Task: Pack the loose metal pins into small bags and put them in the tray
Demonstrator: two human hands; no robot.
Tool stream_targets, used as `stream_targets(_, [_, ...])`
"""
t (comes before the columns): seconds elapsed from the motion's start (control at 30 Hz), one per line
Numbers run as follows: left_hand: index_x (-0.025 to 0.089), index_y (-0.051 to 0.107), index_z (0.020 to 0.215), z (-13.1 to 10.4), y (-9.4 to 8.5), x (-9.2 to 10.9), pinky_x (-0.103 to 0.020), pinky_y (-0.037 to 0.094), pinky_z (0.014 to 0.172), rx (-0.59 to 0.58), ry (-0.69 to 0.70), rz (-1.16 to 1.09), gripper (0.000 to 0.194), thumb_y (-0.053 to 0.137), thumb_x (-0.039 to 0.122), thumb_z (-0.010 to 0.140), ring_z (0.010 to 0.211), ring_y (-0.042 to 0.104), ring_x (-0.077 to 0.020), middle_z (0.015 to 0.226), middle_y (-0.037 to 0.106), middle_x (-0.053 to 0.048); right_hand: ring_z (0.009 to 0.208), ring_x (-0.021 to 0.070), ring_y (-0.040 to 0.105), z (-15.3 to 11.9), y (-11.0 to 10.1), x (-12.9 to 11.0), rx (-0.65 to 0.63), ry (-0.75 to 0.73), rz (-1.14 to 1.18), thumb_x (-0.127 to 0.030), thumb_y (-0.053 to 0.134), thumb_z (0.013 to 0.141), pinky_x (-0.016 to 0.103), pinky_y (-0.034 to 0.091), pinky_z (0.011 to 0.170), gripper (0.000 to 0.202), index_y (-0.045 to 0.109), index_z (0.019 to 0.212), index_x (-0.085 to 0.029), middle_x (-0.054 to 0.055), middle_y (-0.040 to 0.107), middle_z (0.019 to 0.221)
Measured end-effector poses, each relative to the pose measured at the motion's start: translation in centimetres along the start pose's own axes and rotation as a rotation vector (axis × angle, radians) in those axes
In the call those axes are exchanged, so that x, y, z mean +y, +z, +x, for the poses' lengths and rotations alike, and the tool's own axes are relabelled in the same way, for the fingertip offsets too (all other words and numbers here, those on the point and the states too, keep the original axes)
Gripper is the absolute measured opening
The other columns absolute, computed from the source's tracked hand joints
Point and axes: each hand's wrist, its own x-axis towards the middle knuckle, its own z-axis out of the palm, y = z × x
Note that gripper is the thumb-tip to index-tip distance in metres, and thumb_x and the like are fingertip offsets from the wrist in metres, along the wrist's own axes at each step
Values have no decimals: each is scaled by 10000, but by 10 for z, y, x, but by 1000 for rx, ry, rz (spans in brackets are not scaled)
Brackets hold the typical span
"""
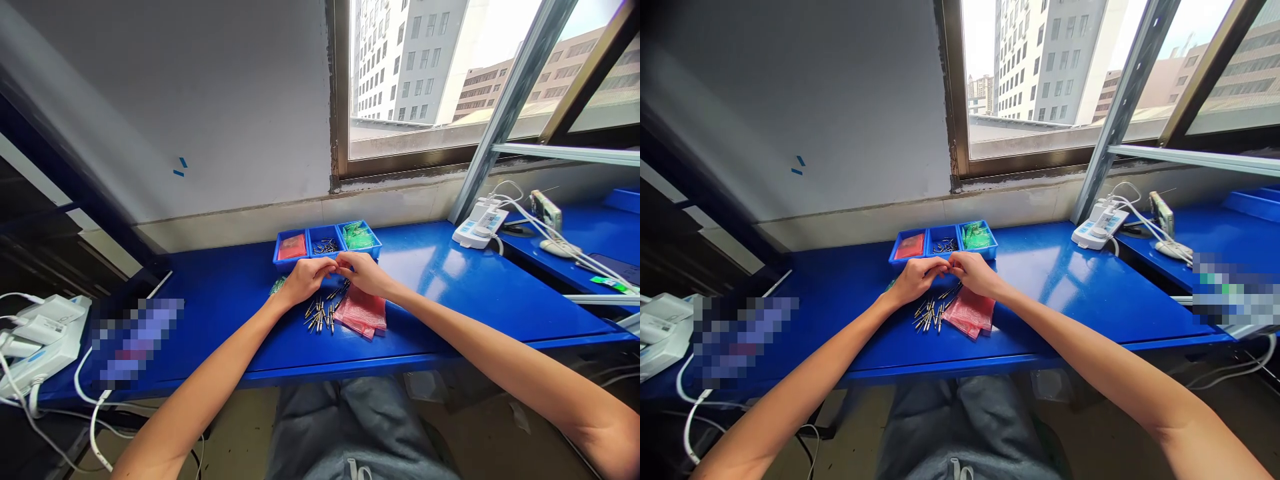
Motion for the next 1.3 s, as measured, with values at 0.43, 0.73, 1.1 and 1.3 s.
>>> stream_targets(0.43, [192, 690, 1048, 3, -5, 6, -259, 522, 712, 89, -101, 66, 160, 566, 277, 992, 700, 687, -151, 923, 744, -25, 754, 160, 542, 0, 0, 2, 87, -24, -15, -201, 448, 981, 286, 396, 724, 123, 547, 909, -196, 30, 638, 837])
stream_targets(0.73, [187, 624, 1140, 3, -1, 9, -273, 536, 741, 210, -117, 127, 181, 553, 280, 1002, 799, 695, -158, 1050, 724, -56, 849, 185, 577, -1, -6, -2, 132, -88, -158, -200, 467, 1004, 309, 434, 788, 167, 618, 934, -195, 68, 667, 924])
stream_targets(1.1, [178, 608, 1131, 3, -6, 5, -300, 534, 815, 255, -77, 330, 186, 487, 191, 990, 815, 655, -158, 1006, 669, -63, 1051, 322, 466, 12, -14, 12, 311, -37, -505, -231, 435, 997, 515, 433, 954, 296, 713, 1062, -154, 189, 590, 1135])
stream_targets(1.3, [170, 663, 1020, 3, -11, 8, -284, 503, 751, -23, -47, 239, 146, 551, 232, 950, 758, 643, -157, 891, 698, -41, 933, 249, 535, 2, -20, 1, 186, -71, -388, -206, 434, 1008, 380, 447, 845, 265, 697, 1002, -172, 126, 644, 982])
